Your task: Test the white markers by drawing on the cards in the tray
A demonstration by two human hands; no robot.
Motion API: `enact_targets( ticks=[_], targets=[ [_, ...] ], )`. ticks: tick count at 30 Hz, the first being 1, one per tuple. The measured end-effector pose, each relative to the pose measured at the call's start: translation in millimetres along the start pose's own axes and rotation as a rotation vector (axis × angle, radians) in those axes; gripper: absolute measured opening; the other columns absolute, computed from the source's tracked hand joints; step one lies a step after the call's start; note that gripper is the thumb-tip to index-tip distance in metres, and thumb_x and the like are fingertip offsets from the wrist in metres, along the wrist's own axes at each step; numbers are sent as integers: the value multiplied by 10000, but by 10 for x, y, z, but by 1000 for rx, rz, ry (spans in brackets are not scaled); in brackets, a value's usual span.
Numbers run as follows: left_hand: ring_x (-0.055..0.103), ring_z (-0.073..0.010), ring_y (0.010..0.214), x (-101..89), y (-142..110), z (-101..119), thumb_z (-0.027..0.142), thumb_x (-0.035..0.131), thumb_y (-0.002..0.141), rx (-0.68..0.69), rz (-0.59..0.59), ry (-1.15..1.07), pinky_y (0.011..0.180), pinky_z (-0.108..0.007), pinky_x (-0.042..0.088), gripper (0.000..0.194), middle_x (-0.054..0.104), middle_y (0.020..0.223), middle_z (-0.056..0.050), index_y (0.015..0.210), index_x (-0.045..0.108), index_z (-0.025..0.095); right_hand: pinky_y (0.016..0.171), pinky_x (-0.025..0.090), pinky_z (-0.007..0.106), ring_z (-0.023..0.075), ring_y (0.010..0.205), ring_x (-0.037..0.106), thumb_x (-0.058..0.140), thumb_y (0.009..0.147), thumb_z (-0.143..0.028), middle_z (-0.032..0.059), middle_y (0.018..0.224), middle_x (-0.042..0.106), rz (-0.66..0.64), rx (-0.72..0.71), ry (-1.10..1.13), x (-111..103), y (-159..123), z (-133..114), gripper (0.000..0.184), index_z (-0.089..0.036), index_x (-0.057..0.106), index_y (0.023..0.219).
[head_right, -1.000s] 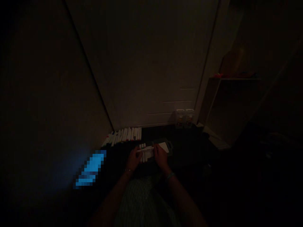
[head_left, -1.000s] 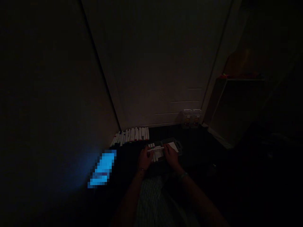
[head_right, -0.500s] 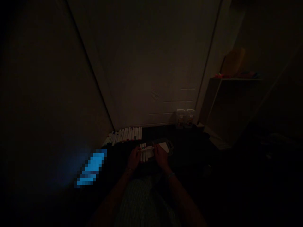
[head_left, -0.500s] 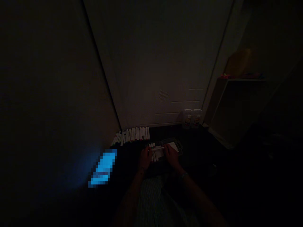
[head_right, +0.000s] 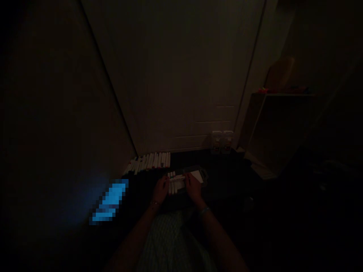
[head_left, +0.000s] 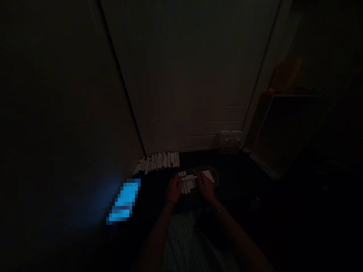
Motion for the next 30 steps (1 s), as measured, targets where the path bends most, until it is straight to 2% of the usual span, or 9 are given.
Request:
enact_targets(
  ticks=[4,13,17,30],
  targets=[
    [554,-158,891,14,-1,-6,341,296,892,-33,-2,21,777,-265,415,292,576,905,-51,999,535,212,663,374,217,149,797,590,274,926,-343,20,888,647,-2,16,-11,5,12,2,322,-221,569,973],
    [550,-167,969,77,31,-86,353,298,890,-16,26,-13,839,-290,417,333,593,1012,-74,1055,547,206,648,379,211,144,792,586,309,914,-402,7,887,642,-11,-5,18,-7,4,-9,322,-232,564,1013],
    [552,-165,959,74,27,-81,371,298,890,3,35,-16,847,-284,410,349,601,999,-76,1042,561,199,682,387,217,149,836,582,317,911,-403,15,935,636,-8,-9,15,-20,-4,-24,317,-228,562,1011],
    [555,-144,863,40,21,-38,372,293,894,40,-16,39,778,-249,406,341,594,897,-52,955,586,210,684,375,220,150,814,569,289,921,-366,32,893,629,7,-28,29,-10,0,-6,318,-206,559,974]
  ],
)
Point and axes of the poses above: each hand's wrist, its own y-axis towards the middle knuckle, its own x-axis out of the palm, z = x × y, the point moved 3 cm from there along y, towards the middle knuckle
